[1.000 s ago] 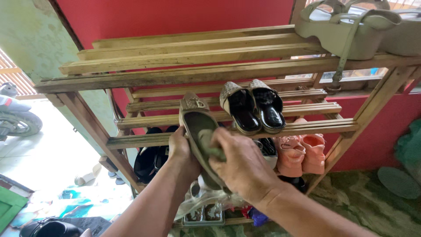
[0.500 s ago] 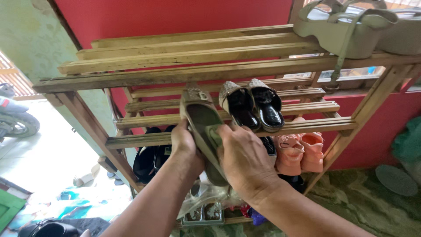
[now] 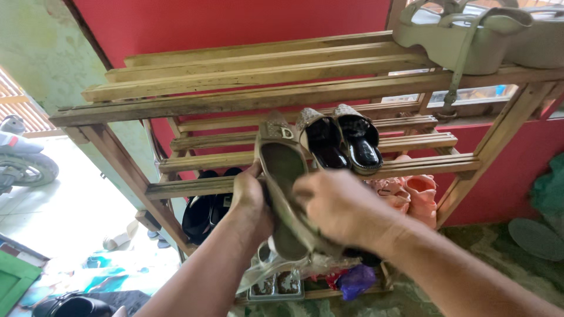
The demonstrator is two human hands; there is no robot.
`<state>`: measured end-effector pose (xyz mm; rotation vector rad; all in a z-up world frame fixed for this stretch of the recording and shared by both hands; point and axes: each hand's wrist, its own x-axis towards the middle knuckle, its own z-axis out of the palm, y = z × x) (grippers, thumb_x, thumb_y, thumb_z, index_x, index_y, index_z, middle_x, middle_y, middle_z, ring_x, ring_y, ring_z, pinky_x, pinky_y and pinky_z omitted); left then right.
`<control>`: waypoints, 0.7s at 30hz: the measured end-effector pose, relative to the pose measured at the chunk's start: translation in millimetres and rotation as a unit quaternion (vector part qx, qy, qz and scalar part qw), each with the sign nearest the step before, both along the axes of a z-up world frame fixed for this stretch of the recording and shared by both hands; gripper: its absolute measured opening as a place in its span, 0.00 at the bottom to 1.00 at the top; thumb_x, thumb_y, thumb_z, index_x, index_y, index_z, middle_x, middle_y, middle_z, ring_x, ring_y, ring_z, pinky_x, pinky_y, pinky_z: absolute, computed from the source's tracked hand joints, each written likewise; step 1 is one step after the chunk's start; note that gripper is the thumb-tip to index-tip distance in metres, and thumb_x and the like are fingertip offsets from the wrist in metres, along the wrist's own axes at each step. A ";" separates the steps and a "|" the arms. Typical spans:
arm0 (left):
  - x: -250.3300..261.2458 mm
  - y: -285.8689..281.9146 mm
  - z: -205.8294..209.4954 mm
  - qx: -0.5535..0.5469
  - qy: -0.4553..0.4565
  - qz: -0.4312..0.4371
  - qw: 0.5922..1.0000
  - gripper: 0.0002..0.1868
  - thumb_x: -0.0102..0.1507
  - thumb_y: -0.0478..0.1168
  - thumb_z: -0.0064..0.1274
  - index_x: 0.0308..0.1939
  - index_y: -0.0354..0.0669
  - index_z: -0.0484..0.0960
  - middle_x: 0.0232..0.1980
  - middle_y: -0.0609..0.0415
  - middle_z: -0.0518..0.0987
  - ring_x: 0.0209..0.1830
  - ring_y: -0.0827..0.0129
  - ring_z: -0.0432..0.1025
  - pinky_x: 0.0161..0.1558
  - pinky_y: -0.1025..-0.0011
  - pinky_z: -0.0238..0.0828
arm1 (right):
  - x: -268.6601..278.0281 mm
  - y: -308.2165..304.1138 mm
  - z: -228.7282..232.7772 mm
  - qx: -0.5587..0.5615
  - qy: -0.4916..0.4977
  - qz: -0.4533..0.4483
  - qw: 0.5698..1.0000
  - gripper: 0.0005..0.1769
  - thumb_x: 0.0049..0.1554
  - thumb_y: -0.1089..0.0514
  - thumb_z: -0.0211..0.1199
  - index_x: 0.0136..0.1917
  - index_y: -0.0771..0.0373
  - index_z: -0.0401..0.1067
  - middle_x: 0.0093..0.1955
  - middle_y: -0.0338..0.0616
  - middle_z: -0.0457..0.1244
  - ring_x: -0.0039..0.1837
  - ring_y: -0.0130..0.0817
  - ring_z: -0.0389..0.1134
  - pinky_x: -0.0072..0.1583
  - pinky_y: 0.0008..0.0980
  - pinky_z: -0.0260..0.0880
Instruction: The person wipes several pairs of shoes on a wooden rack using a cloth. They handle each shoe individually, wiping the exterior surfaces before placing them back on the rack.
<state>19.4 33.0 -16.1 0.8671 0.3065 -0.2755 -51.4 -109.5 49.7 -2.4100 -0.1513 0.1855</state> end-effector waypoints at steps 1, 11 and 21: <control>0.3 -1.1 -2.2 -0.017 0.004 0.002 1.000 0.30 0.70 0.56 0.25 0.54 0.43 0.79 0.51 0.43 0.83 0.50 0.53 0.77 0.55 0.54 0.74 | 3.7 -1.5 3.4 0.015 0.104 -0.048 0.993 0.14 0.66 0.56 0.50 0.53 0.57 0.77 0.46 0.46 0.72 0.46 0.38 0.74 0.47 0.38 0.78; -4.0 15.2 2.1 -0.046 0.005 -0.052 0.998 0.35 0.69 0.59 0.21 0.54 0.38 0.79 0.46 0.38 0.81 0.42 0.50 0.77 0.45 0.52 0.76 | 15.6 -30.3 -10.4 0.179 0.060 -0.128 0.974 0.17 0.60 0.50 0.61 0.58 0.58 0.81 0.49 0.47 0.73 0.47 0.32 0.73 0.51 0.32 0.75; 2.6 22.1 -13.3 -0.054 0.002 -0.015 0.998 0.32 0.71 0.53 0.22 0.54 0.38 0.80 0.43 0.40 0.84 0.39 0.52 0.79 0.41 0.55 0.80 | 27.3 -40.1 -90.2 0.188 0.089 -0.027 0.978 0.21 0.47 0.70 0.57 0.54 0.62 0.76 0.48 0.50 0.71 0.45 0.33 0.72 0.45 0.27 0.71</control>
